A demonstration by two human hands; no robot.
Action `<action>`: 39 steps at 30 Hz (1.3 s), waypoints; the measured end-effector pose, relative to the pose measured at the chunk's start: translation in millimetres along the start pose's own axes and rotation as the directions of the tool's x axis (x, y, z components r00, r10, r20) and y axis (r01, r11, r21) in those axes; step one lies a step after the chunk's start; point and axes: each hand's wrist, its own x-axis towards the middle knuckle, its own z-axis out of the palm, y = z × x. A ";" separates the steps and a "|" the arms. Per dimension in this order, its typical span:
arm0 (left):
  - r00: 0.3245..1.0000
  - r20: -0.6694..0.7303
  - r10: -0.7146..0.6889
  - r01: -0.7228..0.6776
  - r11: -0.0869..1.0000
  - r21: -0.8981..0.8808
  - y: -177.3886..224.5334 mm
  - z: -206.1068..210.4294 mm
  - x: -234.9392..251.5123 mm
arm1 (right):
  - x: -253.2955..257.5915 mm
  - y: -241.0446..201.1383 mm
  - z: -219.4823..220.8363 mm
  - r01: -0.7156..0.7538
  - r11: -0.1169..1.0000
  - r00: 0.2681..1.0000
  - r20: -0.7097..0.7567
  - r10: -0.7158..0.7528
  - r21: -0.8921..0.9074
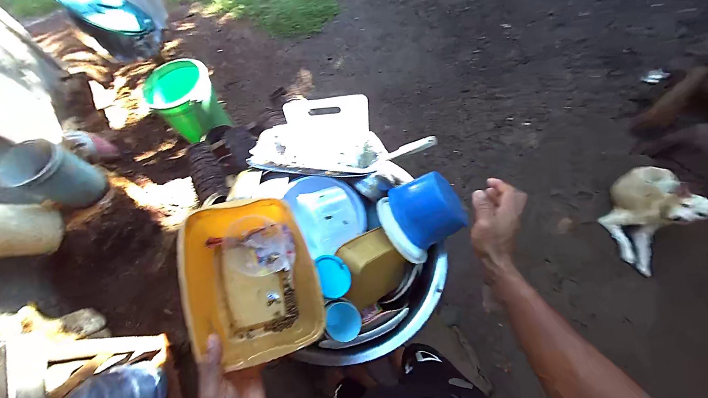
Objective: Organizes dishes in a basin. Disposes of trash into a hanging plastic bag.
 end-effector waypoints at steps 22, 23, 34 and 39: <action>0.980 0.200 0.004 -0.025 0.994 0.106 15.3 23.6 32.6 | -27.7 -257.1 151.5 0.920 0.376 0.210 0.679 -0.704 0.106; 0.978 0.210 0.008 -0.035 0.992 0.124 20.0 23.8 36.0 | -29.4 -259.7 159.3 0.928 0.367 0.215 0.714 -0.666 0.063; 0.984 0.174 -0.034 0.001 0.983 0.184 48.1 5.8 58.6 | -47.3 -285.8 187.2 0.961 0.239 0.016 0.835 -0.550 0.139; 0.995 0.097 -0.032 0.010 0.977 0.215 51.6 -12.8 68.8 | -52.4 -327.2 153.5 0.908 0.381 0.174 0.671 -0.720 0.174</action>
